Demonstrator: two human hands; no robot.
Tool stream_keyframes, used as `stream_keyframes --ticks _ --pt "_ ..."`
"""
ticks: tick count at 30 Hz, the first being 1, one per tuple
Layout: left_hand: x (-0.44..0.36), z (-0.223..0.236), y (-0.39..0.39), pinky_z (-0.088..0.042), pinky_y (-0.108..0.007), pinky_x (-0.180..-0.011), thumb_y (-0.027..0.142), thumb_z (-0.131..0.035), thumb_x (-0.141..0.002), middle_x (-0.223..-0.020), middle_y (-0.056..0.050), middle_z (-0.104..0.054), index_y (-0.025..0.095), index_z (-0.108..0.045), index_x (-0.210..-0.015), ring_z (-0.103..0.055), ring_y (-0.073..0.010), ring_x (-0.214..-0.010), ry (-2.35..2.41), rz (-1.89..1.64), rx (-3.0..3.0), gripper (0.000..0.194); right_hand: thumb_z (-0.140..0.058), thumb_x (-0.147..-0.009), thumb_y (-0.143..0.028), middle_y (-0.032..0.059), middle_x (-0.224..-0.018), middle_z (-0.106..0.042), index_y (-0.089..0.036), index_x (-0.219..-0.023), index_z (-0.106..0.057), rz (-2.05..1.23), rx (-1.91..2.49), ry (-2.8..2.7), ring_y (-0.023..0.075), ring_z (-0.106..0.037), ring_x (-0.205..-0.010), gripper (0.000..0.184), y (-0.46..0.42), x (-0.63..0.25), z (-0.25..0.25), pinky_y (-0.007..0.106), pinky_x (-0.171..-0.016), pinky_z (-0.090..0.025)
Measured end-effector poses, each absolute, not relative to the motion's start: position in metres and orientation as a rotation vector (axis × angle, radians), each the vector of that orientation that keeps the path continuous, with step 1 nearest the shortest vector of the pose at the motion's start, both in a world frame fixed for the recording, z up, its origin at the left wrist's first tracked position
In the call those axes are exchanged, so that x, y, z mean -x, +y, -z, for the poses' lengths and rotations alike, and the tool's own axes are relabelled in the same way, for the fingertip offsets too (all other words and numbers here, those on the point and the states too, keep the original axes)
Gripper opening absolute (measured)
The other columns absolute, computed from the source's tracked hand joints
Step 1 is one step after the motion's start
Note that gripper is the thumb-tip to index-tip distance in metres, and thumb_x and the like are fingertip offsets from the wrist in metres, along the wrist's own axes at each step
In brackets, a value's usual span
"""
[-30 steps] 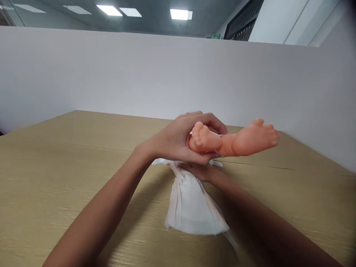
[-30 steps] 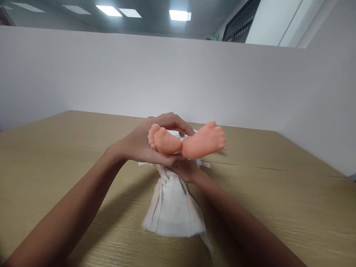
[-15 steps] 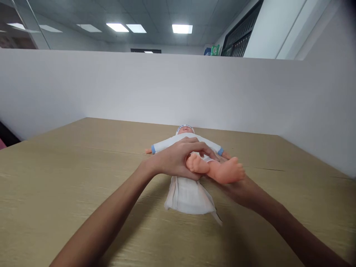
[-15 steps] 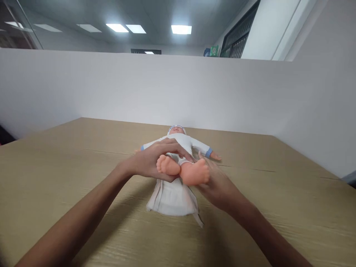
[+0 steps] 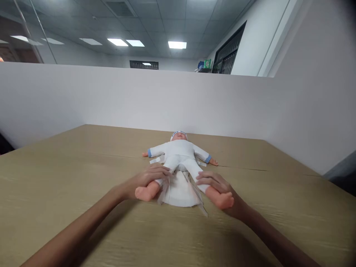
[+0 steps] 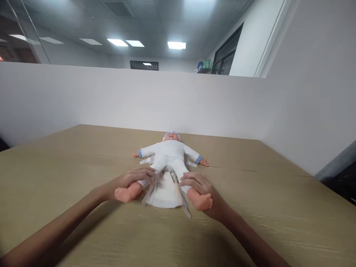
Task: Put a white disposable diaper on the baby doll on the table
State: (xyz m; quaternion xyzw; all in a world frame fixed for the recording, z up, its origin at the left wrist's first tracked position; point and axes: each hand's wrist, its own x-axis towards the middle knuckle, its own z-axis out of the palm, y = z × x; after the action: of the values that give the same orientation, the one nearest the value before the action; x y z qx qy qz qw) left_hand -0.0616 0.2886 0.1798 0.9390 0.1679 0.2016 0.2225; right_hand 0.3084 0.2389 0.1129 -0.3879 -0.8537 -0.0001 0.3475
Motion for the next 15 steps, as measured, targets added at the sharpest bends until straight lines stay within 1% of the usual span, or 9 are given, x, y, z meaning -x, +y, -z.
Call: stream_keyframes --ticks 3,5,7,11,15 --pt "0.077 -0.154 0.293 -0.042 -0.054 -0.128 0.029 -0.078 -0.087 -0.156 -0.010 -0.063 0.026 -0.065 -0.137 -0.046 -0.0347 -0.157 0.435 -0.526 -2.628 0.052 -0.045 -0.109 -0.021 0.0066 -0.140 -0.073 -0.029 -0.127 -0.075 0.142 0.793 -2.371 0.0240 -0.066 -0.138 0.036 0.245 -0.319 -0.090 0.042 -0.113 -0.057" --pt "0.080 -0.143 0.295 -0.042 -0.056 -0.129 0.021 -0.078 -0.082 -0.161 -0.010 -0.060 0.026 -0.061 -0.145 -0.043 -0.0359 -0.159 0.424 -0.486 -2.694 0.065 -0.046 -0.112 -0.023 0.0062 -0.140 -0.073 -0.029 -0.127 -0.074 0.254 0.715 -2.448 0.0237 -0.063 -0.142 0.032 0.249 -0.322 -0.079 0.042 -0.114 -0.057" --pt "0.080 -0.140 0.295 -0.042 -0.058 -0.129 0.013 -0.074 -0.080 -0.164 -0.010 -0.057 0.027 -0.058 -0.150 -0.040 -0.0361 -0.161 0.439 -0.425 -2.758 0.074 -0.049 -0.113 -0.024 0.0055 -0.140 -0.074 -0.029 -0.127 -0.073 0.293 0.713 -2.480 0.0233 -0.062 -0.144 0.028 0.251 -0.323 -0.074 0.043 -0.115 -0.056" --pt "0.079 -0.143 0.290 -0.045 -0.059 -0.127 -0.002 -0.064 -0.077 -0.168 -0.007 -0.054 0.029 -0.056 -0.153 -0.038 -0.0340 -0.163 0.509 -0.338 -2.810 0.083 -0.053 -0.110 -0.022 0.0055 -0.144 -0.073 -0.031 -0.135 -0.072 0.220 0.742 -2.510 0.0237 -0.061 -0.146 0.032 0.249 -0.325 -0.078 0.044 -0.118 -0.056" --pt "0.079 -0.142 0.288 -0.041 -0.057 -0.132 -0.005 -0.062 -0.080 -0.170 -0.004 -0.051 0.031 -0.058 -0.154 -0.036 -0.0313 -0.165 0.531 -0.317 -2.790 0.083 -0.056 -0.107 -0.020 0.0054 -0.147 -0.072 -0.033 -0.138 -0.073 0.078 0.799 -2.500 0.0242 -0.059 -0.149 0.037 0.245 -0.326 -0.080 0.044 -0.122 -0.054"
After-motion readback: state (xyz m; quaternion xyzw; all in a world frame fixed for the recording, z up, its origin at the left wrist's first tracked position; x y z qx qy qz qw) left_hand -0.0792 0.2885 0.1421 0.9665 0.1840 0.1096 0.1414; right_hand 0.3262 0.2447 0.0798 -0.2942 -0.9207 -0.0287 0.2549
